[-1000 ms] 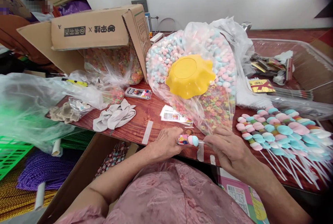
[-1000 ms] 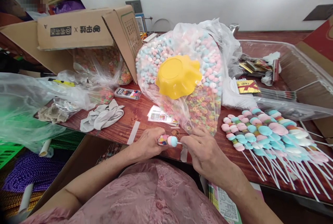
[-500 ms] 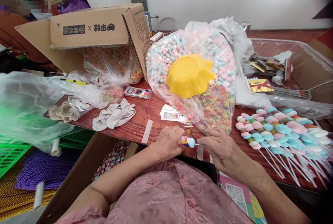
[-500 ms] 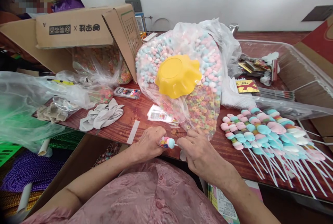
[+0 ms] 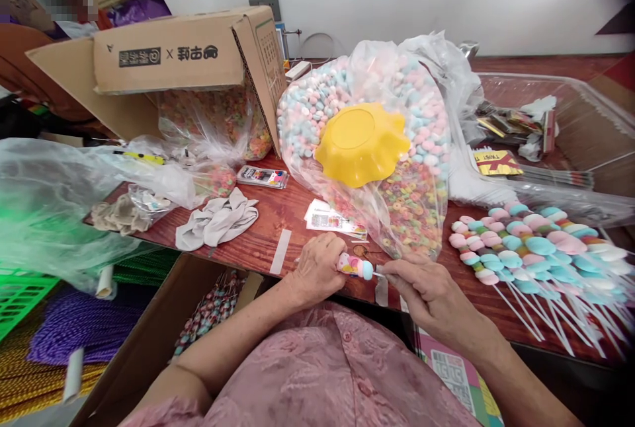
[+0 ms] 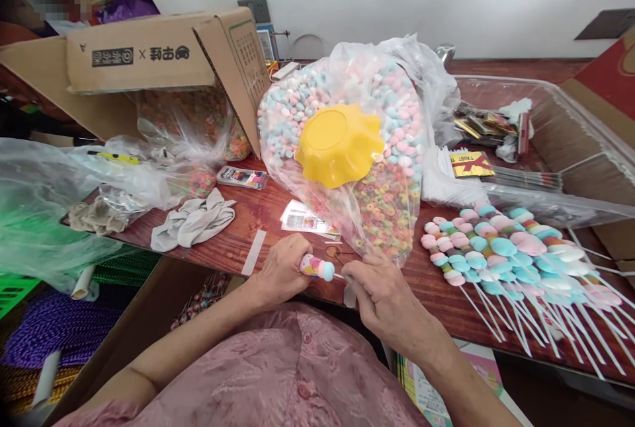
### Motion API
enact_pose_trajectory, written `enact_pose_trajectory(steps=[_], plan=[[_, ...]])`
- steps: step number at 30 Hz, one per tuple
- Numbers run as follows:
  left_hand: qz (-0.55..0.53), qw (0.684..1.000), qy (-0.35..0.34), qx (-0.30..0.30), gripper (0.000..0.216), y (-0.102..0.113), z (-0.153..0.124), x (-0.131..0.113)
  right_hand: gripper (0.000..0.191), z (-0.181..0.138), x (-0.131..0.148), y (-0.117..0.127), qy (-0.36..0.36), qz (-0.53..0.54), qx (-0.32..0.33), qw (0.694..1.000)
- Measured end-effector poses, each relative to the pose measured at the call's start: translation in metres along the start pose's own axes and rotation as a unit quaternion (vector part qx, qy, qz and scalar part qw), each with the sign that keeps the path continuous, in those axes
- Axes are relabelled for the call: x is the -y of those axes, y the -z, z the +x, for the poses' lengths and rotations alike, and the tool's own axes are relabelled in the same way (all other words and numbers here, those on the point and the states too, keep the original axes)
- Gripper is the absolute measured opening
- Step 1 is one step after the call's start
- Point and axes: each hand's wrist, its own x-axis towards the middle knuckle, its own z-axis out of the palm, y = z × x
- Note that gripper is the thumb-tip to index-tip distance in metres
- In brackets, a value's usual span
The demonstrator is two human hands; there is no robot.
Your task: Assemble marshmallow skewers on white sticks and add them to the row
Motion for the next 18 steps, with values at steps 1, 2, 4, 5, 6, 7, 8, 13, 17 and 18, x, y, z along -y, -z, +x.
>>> enact_pose_trajectory(steps=[1,2,4,5,6,7,8,13,17,18], plan=[[0.002,1.000,-0.002,-0.011,0.009,0.000,0.000,0.000,0.019,-0.001,0.001,0.000,-0.010,0.005,-0.002,1.000],[0.002,1.000,-0.004,-0.021,0.010,0.000,0.000,-0.001,0.018,-0.002,0.002,-0.001,-0.020,0.010,-0.004,1.000],[0.000,0.999,-0.008,-0.039,0.011,0.000,0.000,-0.001,0.017,-0.003,0.003,-0.001,-0.038,0.021,-0.008,0.999],[-0.003,0.999,-0.010,-0.047,0.011,0.000,0.000,-0.002,0.017,-0.004,0.003,-0.001,-0.043,0.026,-0.009,0.999],[-0.005,0.998,-0.014,-0.055,0.012,0.000,0.000,-0.002,0.017,-0.004,0.003,-0.001,-0.046,0.031,-0.009,0.998],[-0.006,0.998,-0.018,-0.058,0.012,0.000,-0.001,-0.002,0.018,-0.004,0.003,-0.002,-0.048,0.034,-0.008,0.998],[-0.005,0.998,-0.023,-0.056,0.011,0.000,-0.001,-0.002,0.018,-0.003,0.003,-0.002,-0.045,0.035,-0.006,0.998],[0.017,0.998,-0.044,0.049,0.006,0.001,-0.003,-0.004,0.023,0.003,0.004,-0.001,0.007,0.002,0.019,1.000],[0.009,0.989,-0.033,0.141,0.004,0.001,-0.001,-0.008,0.026,0.011,0.012,0.001,0.053,-0.030,0.044,0.997],[0.000,0.988,-0.029,0.154,0.004,0.002,0.000,-0.009,0.028,0.013,0.014,0.001,0.064,-0.034,0.042,0.997]])
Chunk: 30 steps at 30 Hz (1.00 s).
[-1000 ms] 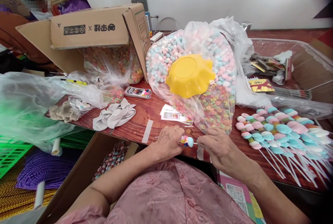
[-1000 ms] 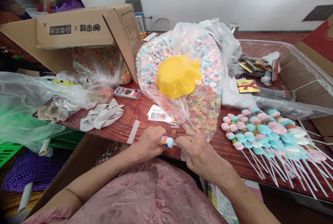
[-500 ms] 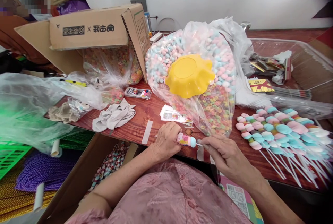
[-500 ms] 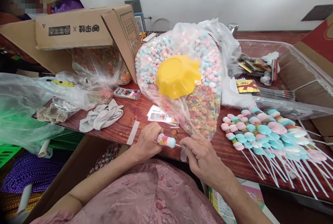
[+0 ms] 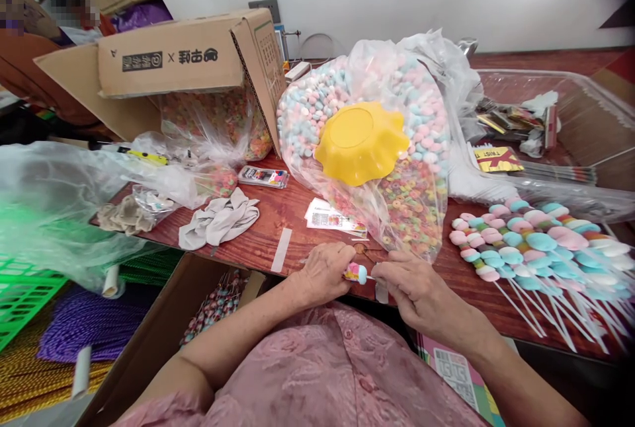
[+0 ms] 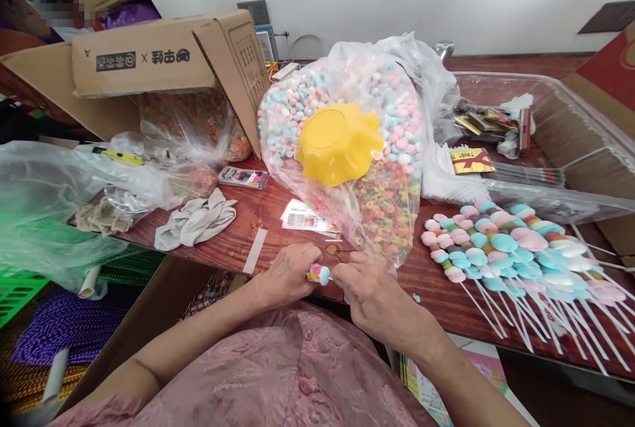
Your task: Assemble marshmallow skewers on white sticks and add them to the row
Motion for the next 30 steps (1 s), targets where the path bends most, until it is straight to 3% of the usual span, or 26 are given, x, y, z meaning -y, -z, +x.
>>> enact_pose_trajectory(steps=[5,8,11,16,21,25,30], plan=[[-0.081,0.996,0.022,0.039,0.007,0.007,0.003,-0.003,0.029,0.007,-0.002,-0.001,0.020,-0.023,-0.030,0.999],[-0.115,0.993,0.029,0.029,0.013,0.012,0.002,0.001,0.029,0.006,-0.008,-0.002,0.011,-0.041,-0.039,0.998],[-0.065,0.996,0.047,0.027,0.018,0.012,0.000,0.006,0.032,0.002,-0.011,-0.001,0.018,-0.041,-0.050,0.998],[0.006,0.993,0.081,0.086,0.011,0.009,0.000,0.007,0.031,-0.001,0.004,0.004,0.044,-0.046,-0.016,0.998],[-0.015,0.990,0.087,0.112,0.008,0.014,0.003,0.003,0.030,-0.004,0.021,0.008,0.052,-0.080,-0.009,0.995],[-0.071,0.985,0.081,0.131,0.004,0.021,0.005,-0.003,0.029,-0.005,0.018,0.004,0.045,-0.071,-0.013,0.996],[-0.116,0.980,0.074,0.144,0.024,0.021,0.006,-0.010,0.030,-0.002,0.004,-0.011,0.043,-0.048,-0.020,0.998]])
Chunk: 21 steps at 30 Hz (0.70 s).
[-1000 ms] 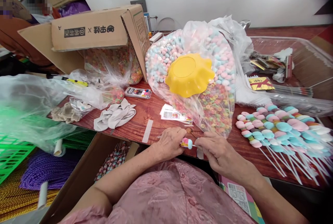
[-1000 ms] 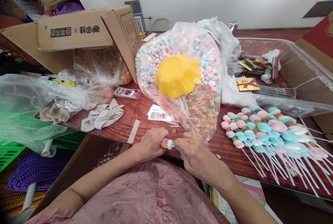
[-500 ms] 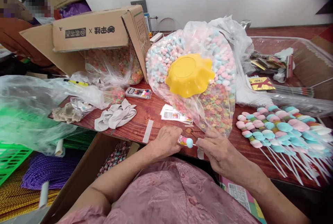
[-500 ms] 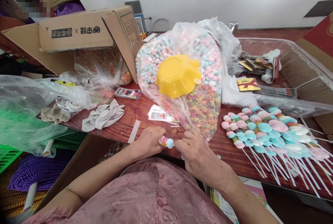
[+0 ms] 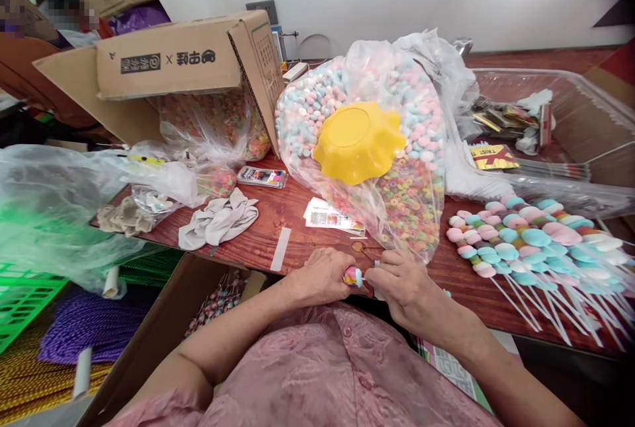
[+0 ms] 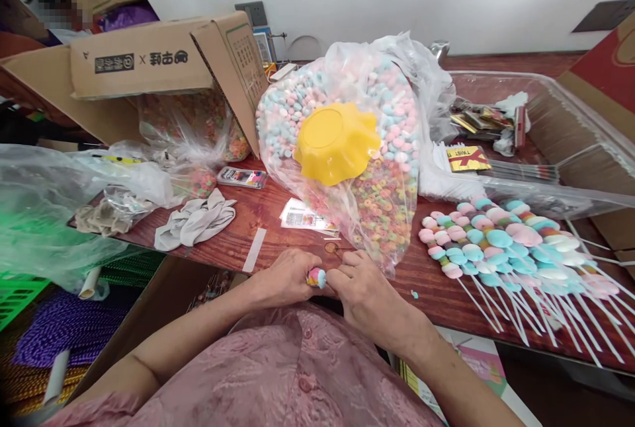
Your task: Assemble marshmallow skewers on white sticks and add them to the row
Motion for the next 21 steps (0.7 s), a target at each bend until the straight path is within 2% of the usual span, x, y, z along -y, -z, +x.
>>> enact_pose_trajectory(steps=[5,8,11,13,17,21], plan=[[-0.006,1.000,0.005,-0.016,0.036,-0.005,-0.001,0.003,0.028,0.000,-0.011,-0.008,-0.007,0.000,0.011,1.000],[-0.013,1.000,0.002,-0.024,0.036,-0.005,-0.002,0.007,0.037,-0.002,-0.016,-0.006,-0.015,-0.005,0.037,0.999],[-0.040,0.999,0.000,-0.002,0.036,-0.004,-0.001,0.007,0.042,-0.001,-0.018,-0.006,-0.027,0.013,0.059,0.998],[-0.075,0.997,-0.006,0.015,0.034,-0.004,0.000,0.005,0.037,0.003,-0.017,-0.007,-0.032,0.034,0.061,0.997],[-0.184,0.983,-0.017,0.026,0.025,-0.003,0.002,0.002,0.026,0.009,-0.015,-0.006,-0.038,0.074,0.029,0.996],[-0.312,0.950,-0.018,0.015,0.036,-0.001,0.003,0.006,0.016,0.005,-0.022,0.006,-0.065,0.128,-0.034,0.989]])
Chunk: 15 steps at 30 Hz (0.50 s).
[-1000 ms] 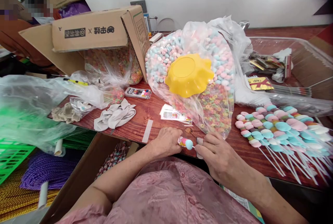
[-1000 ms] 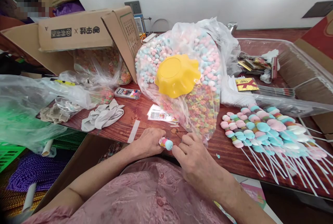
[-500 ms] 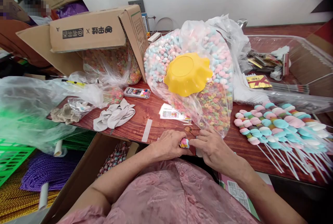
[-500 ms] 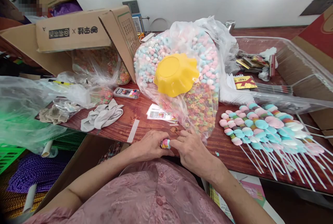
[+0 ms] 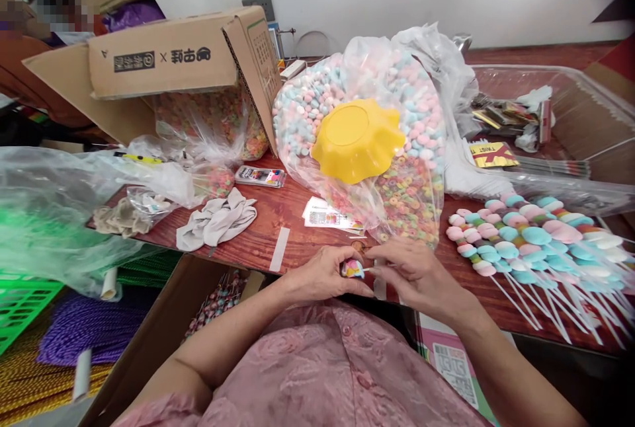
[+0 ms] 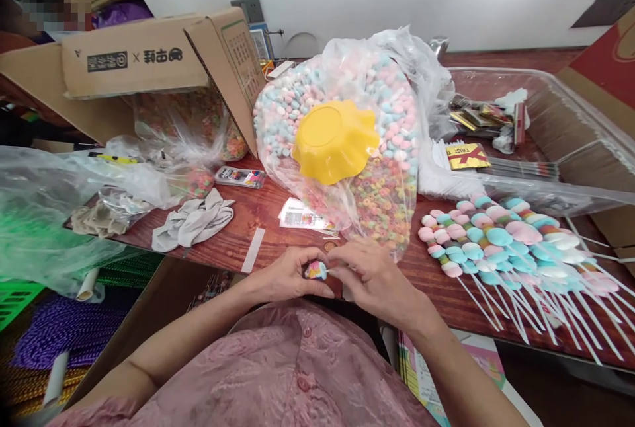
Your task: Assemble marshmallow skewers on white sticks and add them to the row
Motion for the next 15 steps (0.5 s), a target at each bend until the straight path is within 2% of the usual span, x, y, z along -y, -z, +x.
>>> enact_pose_trajectory(steps=[3,6,8,10,12,15], plan=[[-0.075,0.997,0.012,0.023,0.038,0.003,0.002,0.002,0.013,-0.004,-0.004,0.007,-0.006,0.024,-0.005,1.000],[-0.088,0.994,0.020,0.055,0.041,0.003,0.003,-0.001,0.016,-0.006,-0.004,0.008,-0.011,0.033,-0.013,0.999],[-0.041,0.999,0.012,0.032,0.055,0.002,0.002,-0.003,0.016,-0.006,-0.005,0.009,-0.026,0.040,-0.024,0.999],[0.045,0.999,0.011,-0.022,0.062,0.001,0.000,-0.005,0.017,-0.006,-0.007,0.013,-0.046,0.043,-0.038,0.997],[0.122,0.991,0.019,-0.057,0.047,0.000,-0.004,-0.006,0.020,-0.005,-0.010,0.017,-0.063,0.037,-0.052,0.996],[0.136,0.990,0.017,-0.041,0.023,-0.003,-0.006,-0.006,0.023,-0.003,-0.014,0.023,-0.080,0.029,-0.053,0.995]])
